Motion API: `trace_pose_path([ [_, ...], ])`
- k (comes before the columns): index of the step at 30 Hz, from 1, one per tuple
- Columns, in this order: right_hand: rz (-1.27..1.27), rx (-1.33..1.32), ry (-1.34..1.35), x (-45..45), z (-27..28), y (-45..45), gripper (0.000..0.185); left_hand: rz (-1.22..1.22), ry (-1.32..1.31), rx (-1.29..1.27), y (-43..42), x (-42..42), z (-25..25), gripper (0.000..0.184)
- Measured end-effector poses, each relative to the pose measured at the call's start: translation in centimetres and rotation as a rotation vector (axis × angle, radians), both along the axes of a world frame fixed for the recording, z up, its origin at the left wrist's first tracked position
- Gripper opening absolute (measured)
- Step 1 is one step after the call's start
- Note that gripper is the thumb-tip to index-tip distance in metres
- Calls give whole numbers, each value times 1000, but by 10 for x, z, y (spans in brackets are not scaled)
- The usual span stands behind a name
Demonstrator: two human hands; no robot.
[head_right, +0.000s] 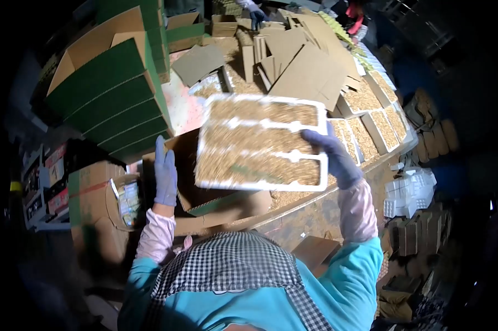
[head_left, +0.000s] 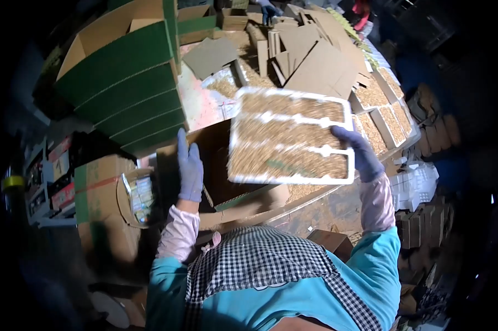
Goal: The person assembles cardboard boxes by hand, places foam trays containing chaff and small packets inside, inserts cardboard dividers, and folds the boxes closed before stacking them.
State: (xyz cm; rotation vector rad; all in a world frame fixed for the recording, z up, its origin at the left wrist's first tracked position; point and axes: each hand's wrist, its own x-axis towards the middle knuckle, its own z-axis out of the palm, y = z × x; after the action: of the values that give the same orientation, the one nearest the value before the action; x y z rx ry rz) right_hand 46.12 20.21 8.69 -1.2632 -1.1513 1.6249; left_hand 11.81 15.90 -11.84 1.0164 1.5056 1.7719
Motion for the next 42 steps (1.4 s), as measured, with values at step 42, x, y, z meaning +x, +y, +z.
trace_pose_path([
  [42, 125, 1080, -699, 164, 23, 288, 22, -183, 1082, -96, 168, 141, 163, 98],
])
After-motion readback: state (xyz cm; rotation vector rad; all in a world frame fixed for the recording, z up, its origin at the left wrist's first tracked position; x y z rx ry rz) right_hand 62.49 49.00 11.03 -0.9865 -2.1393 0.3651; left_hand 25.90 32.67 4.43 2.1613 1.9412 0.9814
